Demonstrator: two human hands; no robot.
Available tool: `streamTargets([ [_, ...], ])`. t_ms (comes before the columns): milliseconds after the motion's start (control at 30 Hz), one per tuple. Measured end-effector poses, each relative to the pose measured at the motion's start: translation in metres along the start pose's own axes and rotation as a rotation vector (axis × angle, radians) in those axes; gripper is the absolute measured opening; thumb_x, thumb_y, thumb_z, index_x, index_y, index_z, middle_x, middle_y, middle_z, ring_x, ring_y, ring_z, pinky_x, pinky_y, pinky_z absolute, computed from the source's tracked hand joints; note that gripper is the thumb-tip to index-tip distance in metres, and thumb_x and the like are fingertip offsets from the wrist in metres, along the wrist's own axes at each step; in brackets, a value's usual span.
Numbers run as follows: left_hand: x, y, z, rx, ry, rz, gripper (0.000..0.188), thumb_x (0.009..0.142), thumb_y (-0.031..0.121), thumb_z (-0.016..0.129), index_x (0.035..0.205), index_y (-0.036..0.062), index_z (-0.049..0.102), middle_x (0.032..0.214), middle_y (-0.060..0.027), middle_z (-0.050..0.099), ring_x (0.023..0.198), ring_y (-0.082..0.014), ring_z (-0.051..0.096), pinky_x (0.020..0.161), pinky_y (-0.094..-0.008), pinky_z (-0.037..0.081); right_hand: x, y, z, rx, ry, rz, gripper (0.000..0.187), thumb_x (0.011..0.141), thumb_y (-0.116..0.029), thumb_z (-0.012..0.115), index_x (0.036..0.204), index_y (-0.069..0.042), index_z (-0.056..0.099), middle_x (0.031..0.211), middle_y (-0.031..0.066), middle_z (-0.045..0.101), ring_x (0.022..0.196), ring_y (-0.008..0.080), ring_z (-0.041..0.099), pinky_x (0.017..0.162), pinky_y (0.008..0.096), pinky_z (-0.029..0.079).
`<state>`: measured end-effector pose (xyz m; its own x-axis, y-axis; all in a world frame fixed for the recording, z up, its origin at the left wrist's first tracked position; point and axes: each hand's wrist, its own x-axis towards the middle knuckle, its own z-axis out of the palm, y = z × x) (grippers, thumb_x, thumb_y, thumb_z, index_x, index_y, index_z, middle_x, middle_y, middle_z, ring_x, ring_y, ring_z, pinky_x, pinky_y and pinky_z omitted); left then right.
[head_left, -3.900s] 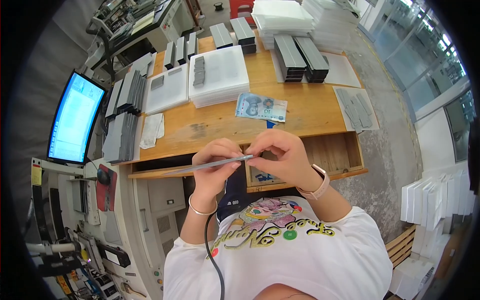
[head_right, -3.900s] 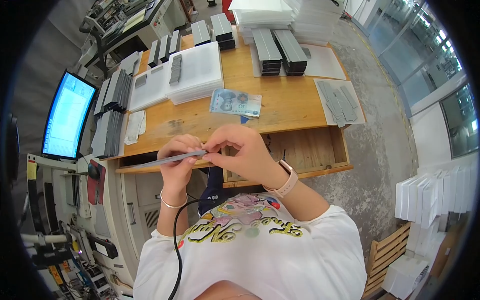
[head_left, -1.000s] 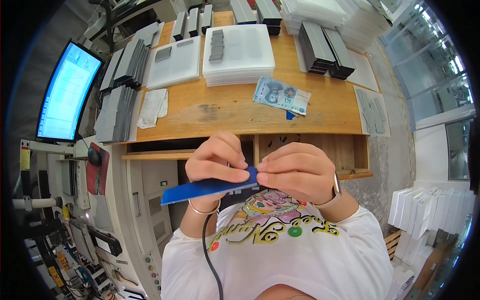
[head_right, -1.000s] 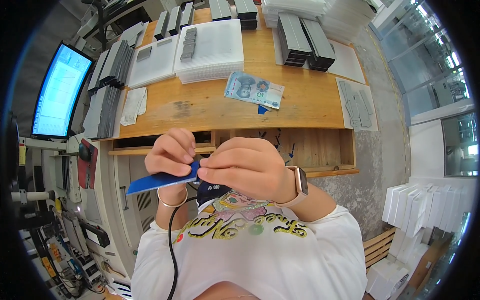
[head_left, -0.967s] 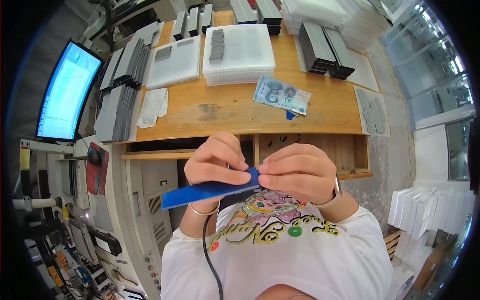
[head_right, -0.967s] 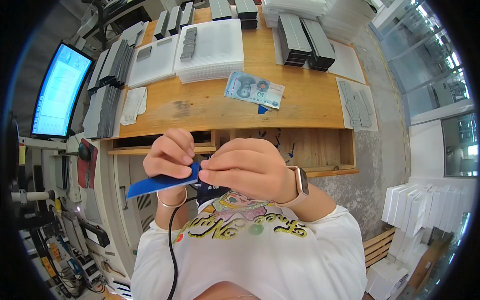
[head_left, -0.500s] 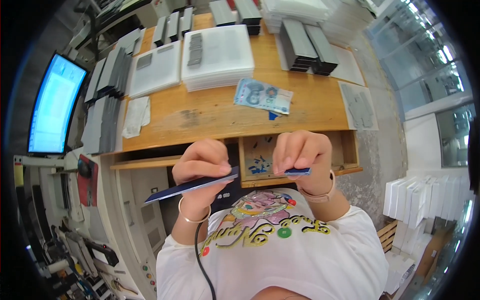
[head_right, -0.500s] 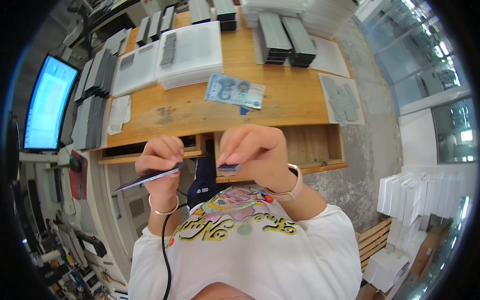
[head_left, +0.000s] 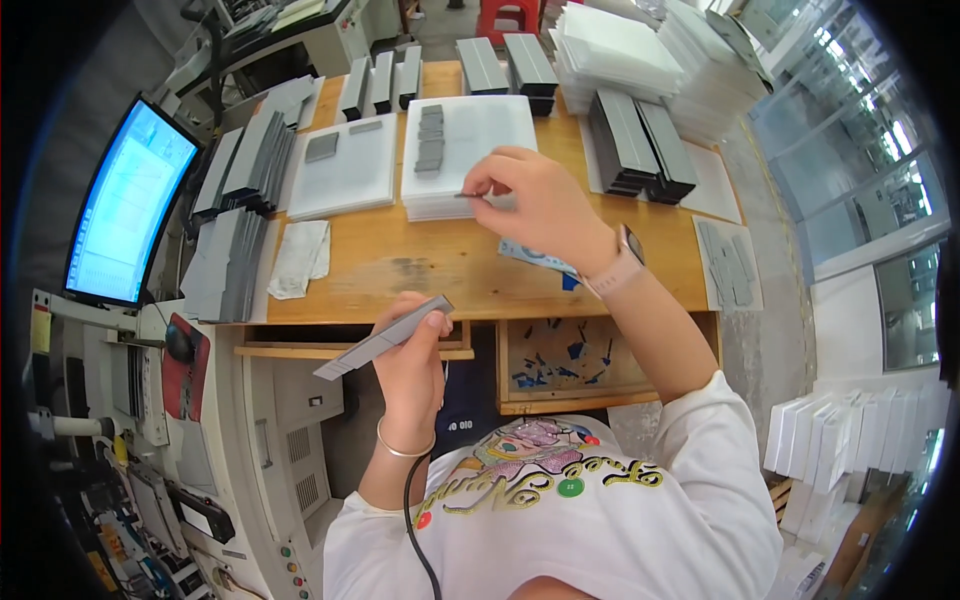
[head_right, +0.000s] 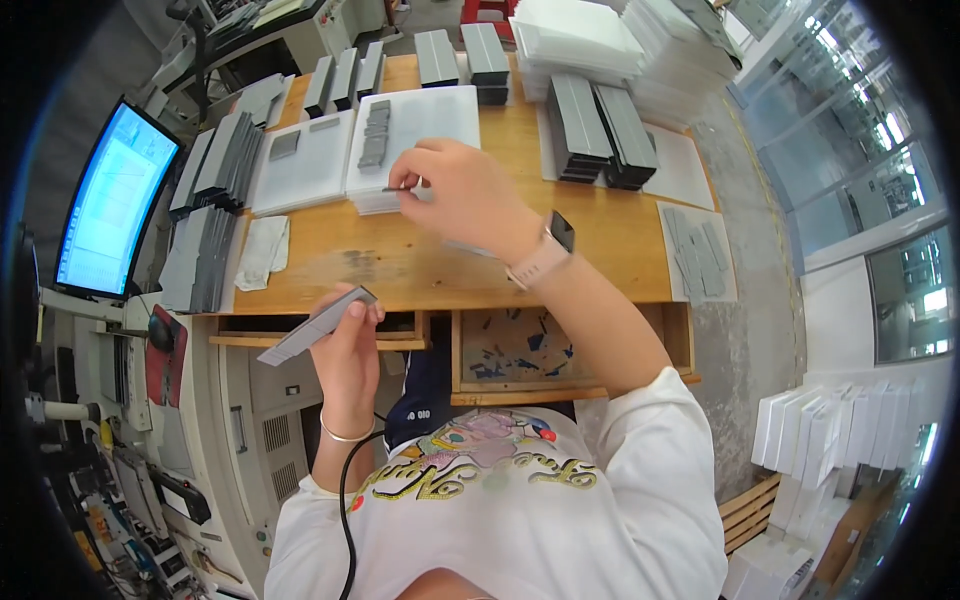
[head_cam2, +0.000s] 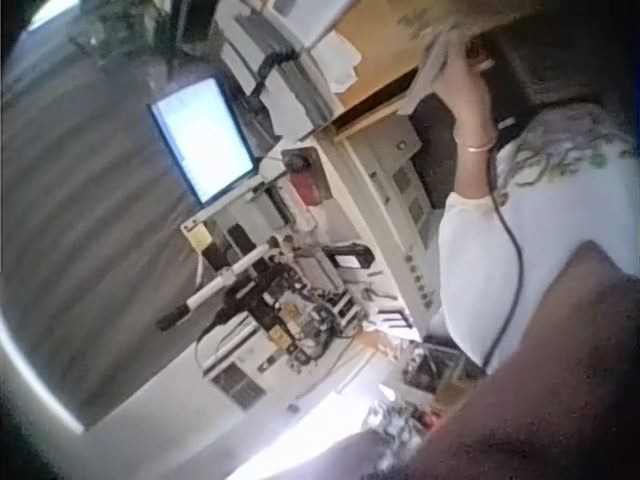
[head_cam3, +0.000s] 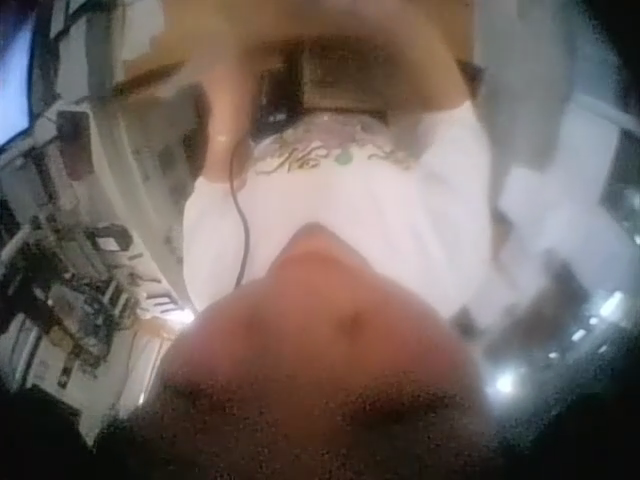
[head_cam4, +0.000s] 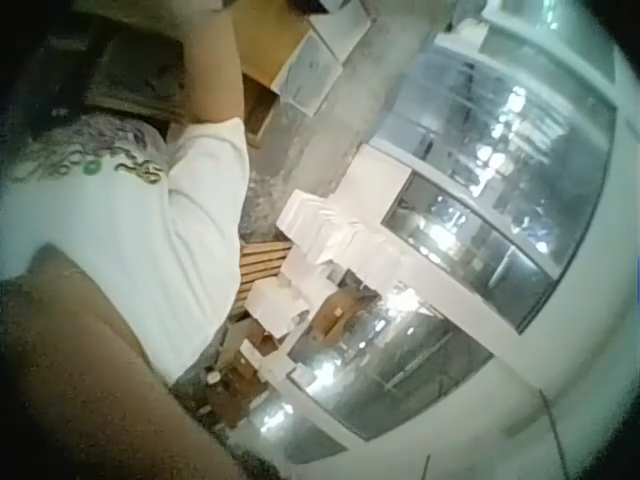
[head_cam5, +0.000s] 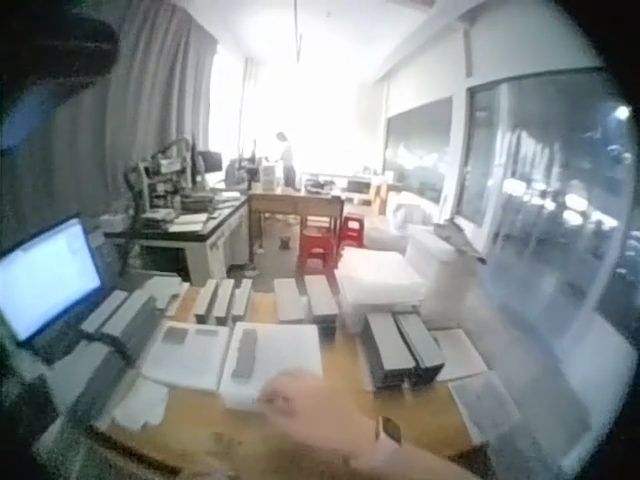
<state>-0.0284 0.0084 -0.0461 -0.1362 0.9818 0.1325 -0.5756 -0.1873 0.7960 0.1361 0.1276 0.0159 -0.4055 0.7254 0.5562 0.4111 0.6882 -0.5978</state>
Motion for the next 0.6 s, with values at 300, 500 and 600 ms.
streamTargets([
  [300, 0.021, 0.006, -0.02, -0.086, 0.186, -0.118, 0.008, 0.078, -0.007, 0.054, 0.083, -0.0012, 0.052, 0.082, -0.006, 0.048, 0.069, -0.013, 0.047, 0.066, -0.024, 0.04, 0.057, 0.044, 0.014, -0.241, -0.014, 0.072, 0.009, 0.066, -0.013, 0.059, 0.074, -0.008, 0.06, 0.072, 0.0053, 0.059, 0.071, 0.0219, 0.059, 0.063, 0.0319, 0.048],
  [500, 0.036, 0.005, -0.017, -0.069, 0.223, -0.17, 0.008, 0.078, -0.005, 0.054, 0.083, 0.0001, 0.052, 0.076, -0.0039, 0.049, 0.068, -0.0115, 0.047, 0.065, -0.0234, 0.04, 0.092, 0.098, -0.005, -0.302, -0.183, 0.315, 0.017, 0.067, -0.015, 0.06, 0.08, -0.005, 0.063, 0.078, 0.0105, 0.062, 0.074, 0.0246, 0.06, 0.067, 0.0326, 0.047],
  [600, 0.045, 0.004, -0.016, -0.065, 0.178, -0.163, 0.007, 0.078, -0.004, 0.055, 0.082, 0.0006, 0.053, 0.075, -0.0034, 0.049, 0.067, -0.011, 0.047, 0.064, -0.0231, 0.04, 0.1, 0.107, -0.001, -0.326, -0.216, 0.3, 0.018, 0.066, -0.015, 0.06, 0.08, -0.005, 0.064, 0.078, 0.0102, 0.063, 0.075, 0.0245, 0.06, 0.069, 0.0322, 0.047],
])
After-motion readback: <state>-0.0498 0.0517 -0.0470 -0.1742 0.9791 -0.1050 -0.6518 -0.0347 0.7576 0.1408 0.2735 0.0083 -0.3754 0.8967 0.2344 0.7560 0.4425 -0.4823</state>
